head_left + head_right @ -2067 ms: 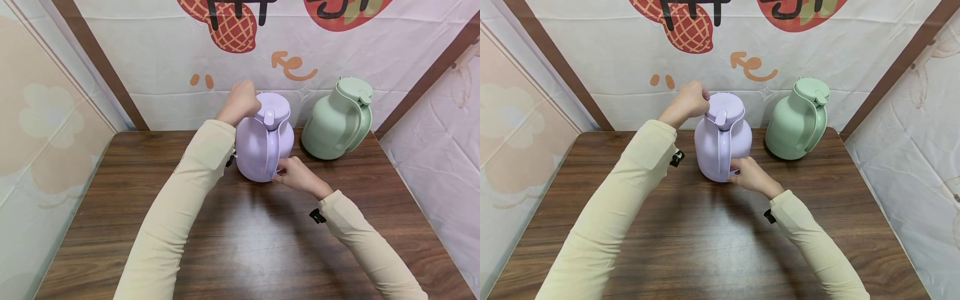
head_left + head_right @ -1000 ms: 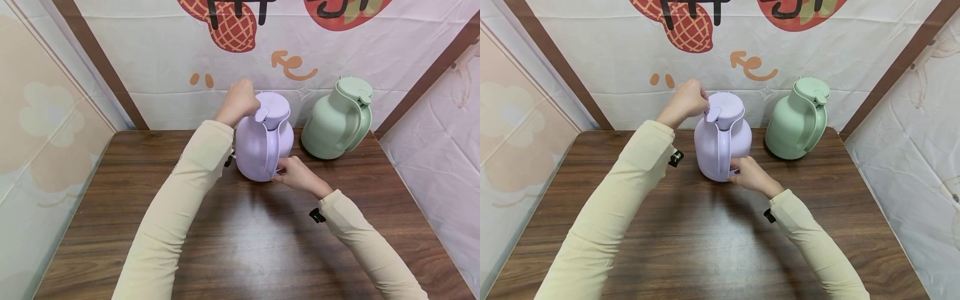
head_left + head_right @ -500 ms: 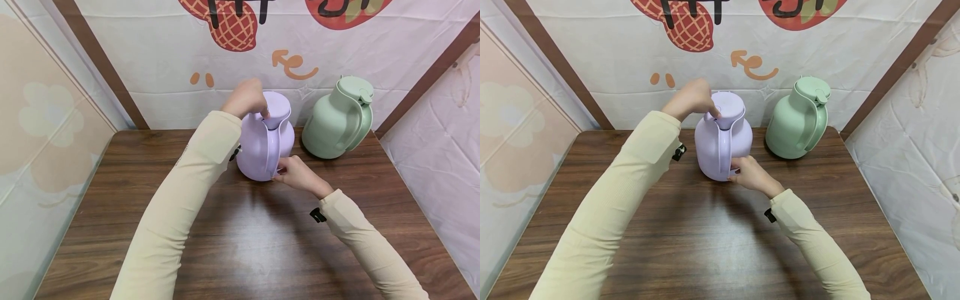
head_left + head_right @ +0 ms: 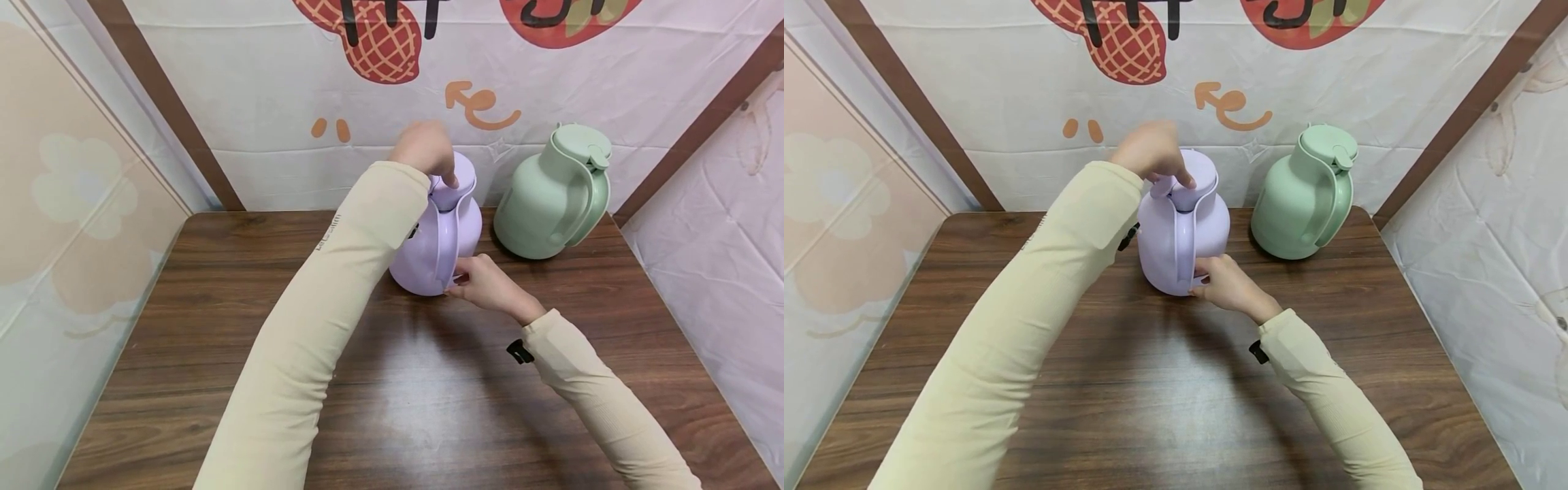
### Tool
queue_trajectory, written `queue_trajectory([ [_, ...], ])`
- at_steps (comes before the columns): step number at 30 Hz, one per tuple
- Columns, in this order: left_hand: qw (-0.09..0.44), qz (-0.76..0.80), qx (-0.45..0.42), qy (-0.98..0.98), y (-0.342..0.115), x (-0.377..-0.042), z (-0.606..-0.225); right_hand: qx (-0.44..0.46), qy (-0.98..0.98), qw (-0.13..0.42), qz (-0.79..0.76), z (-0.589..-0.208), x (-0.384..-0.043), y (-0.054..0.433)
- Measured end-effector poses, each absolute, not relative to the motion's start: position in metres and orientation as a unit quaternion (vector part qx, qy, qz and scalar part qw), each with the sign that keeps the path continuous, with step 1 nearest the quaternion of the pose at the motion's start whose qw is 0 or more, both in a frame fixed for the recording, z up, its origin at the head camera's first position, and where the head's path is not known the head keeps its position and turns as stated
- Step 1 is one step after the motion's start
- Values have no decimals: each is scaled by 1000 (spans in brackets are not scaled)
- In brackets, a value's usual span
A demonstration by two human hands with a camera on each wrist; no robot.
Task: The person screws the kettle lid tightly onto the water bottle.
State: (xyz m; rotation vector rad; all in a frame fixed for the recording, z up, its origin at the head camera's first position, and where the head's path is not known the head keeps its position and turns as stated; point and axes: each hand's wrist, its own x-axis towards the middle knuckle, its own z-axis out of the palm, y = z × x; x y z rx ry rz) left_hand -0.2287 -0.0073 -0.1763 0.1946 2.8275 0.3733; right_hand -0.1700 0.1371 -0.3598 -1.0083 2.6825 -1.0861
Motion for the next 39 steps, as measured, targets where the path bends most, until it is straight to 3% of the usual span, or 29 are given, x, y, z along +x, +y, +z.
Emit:
queue_trajectory([
  [7,116,148,55,981,-5,-228,-182,-323,876,44,-356,-359,-170,136],
  [22,167,140,72,973,-15,-235,-175,-324,877,44,-353,-359,-170,136],
  [39,109,107,45,987,6,-229,-178,-323,873,46,-362,-361,-172,137],
])
